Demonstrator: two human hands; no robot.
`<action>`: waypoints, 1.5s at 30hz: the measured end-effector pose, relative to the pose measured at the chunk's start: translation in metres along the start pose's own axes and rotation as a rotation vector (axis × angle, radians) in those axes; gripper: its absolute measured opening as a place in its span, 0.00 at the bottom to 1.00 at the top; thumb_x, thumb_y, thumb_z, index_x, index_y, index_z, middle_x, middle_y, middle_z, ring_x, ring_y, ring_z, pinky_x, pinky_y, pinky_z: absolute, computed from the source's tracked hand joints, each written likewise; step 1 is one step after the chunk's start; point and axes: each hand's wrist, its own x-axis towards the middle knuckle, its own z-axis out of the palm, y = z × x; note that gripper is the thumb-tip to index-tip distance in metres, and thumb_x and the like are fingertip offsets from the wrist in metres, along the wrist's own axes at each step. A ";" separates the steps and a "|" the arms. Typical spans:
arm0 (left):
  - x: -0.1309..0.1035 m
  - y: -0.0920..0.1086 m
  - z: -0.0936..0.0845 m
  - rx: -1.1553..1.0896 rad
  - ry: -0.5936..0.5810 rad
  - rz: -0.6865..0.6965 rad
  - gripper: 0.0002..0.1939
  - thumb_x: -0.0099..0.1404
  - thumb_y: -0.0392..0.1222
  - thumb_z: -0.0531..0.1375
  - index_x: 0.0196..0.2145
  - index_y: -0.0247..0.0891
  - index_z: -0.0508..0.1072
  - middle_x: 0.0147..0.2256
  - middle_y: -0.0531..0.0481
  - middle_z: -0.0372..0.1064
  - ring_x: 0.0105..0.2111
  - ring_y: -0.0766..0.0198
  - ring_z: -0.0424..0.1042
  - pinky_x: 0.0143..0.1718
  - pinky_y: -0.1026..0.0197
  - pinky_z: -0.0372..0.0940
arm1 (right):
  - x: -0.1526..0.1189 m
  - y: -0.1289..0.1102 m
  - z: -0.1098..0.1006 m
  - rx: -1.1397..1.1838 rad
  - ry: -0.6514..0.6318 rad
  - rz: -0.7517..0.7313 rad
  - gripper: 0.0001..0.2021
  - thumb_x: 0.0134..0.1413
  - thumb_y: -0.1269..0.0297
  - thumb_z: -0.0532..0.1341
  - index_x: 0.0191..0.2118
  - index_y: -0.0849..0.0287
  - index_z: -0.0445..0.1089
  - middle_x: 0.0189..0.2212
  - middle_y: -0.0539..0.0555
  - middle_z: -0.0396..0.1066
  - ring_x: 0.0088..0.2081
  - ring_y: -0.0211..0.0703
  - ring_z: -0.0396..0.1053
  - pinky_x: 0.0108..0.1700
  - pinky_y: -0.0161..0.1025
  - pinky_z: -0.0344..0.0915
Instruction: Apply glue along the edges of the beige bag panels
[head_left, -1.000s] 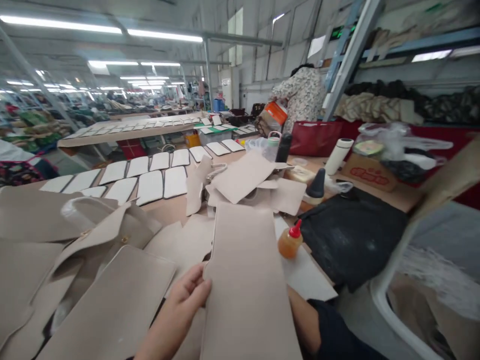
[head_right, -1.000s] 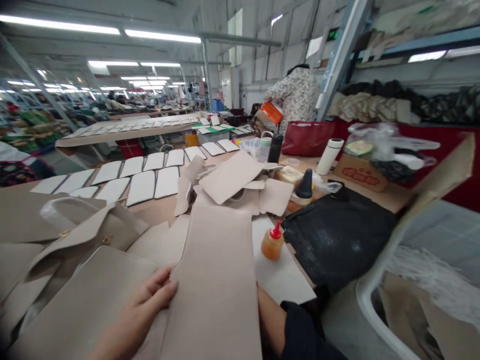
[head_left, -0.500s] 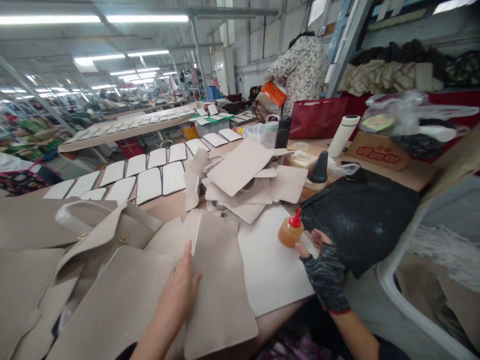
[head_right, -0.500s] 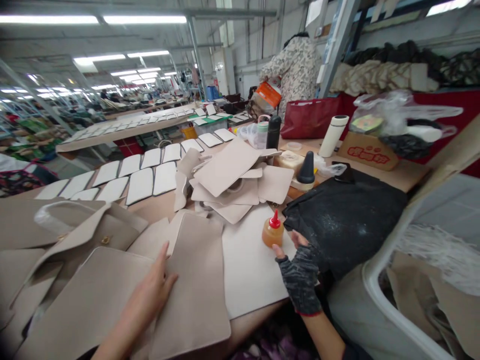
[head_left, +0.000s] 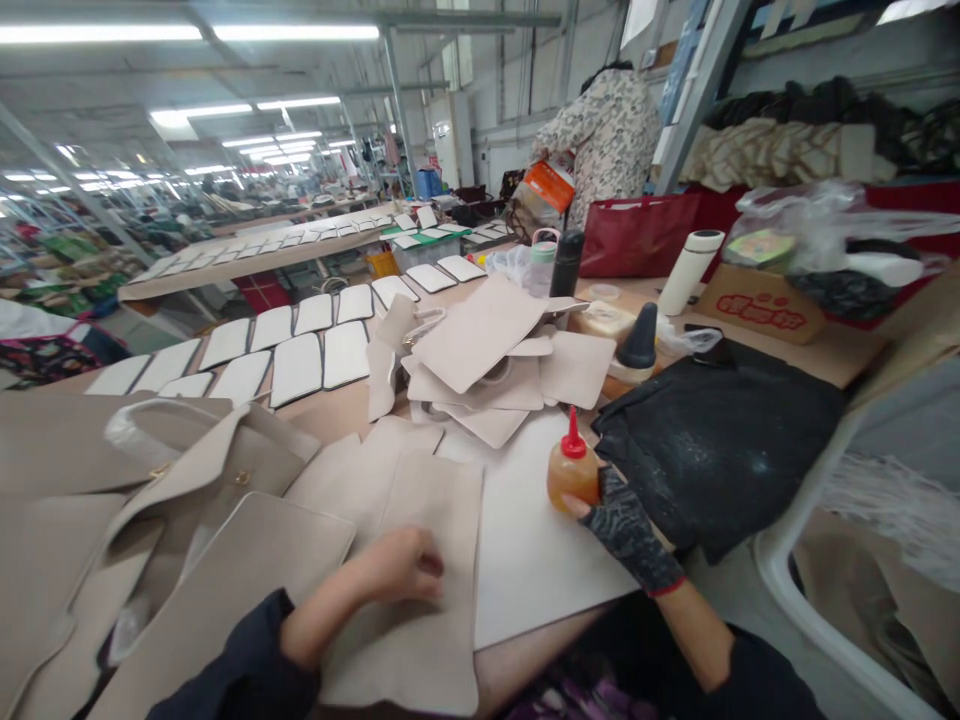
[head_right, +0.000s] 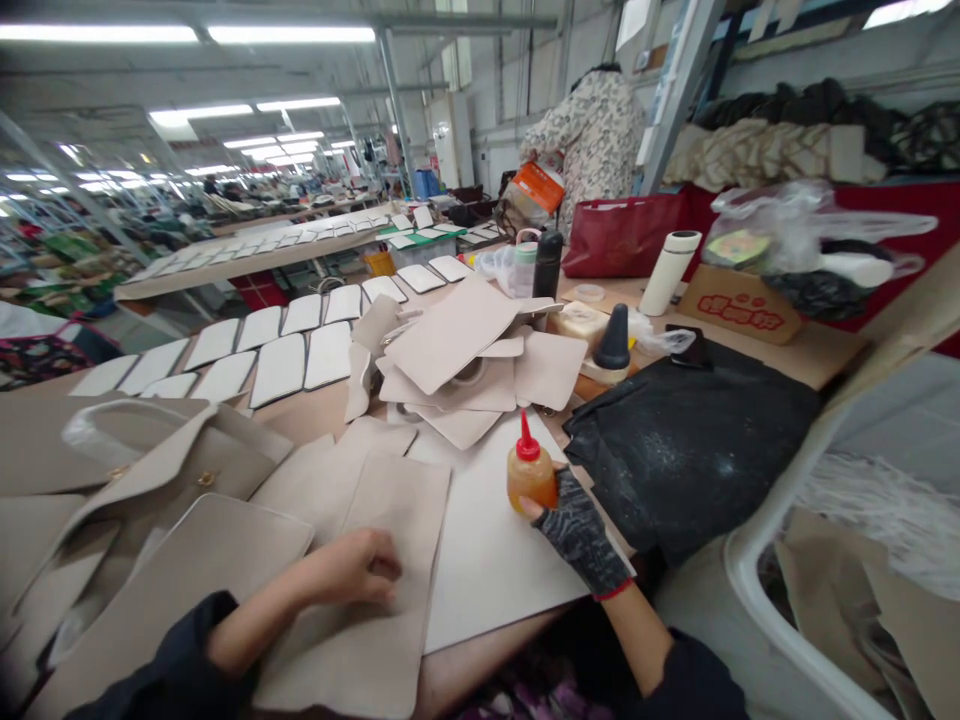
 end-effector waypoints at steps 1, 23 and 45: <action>0.004 0.003 0.001 0.002 -0.003 -0.069 0.06 0.51 0.43 0.62 0.26 0.39 0.75 0.28 0.49 0.72 0.30 0.58 0.70 0.34 0.61 0.61 | -0.002 -0.008 -0.005 0.069 -0.052 0.033 0.27 0.44 0.51 0.63 0.49 0.60 0.65 0.42 0.62 0.71 0.42 0.57 0.71 0.47 0.54 0.69; 0.048 0.041 0.067 0.155 0.419 -0.299 0.12 0.59 0.34 0.51 0.41 0.31 0.67 0.35 0.33 0.71 0.35 0.47 0.73 0.32 0.56 0.61 | -0.022 -0.020 -0.034 0.509 -0.082 0.599 0.24 0.44 0.54 0.63 0.48 0.56 0.63 0.47 0.60 0.63 0.30 0.45 0.68 0.15 0.34 0.64; 0.049 -0.003 0.061 -0.535 0.401 -0.208 0.10 0.53 0.26 0.51 0.31 0.34 0.67 0.18 0.60 0.60 0.18 0.70 0.63 0.23 0.67 0.54 | 0.011 -0.044 0.008 -0.055 -0.040 -0.036 0.19 0.55 0.48 0.56 0.44 0.57 0.67 0.40 0.59 0.70 0.42 0.51 0.68 0.49 0.50 0.64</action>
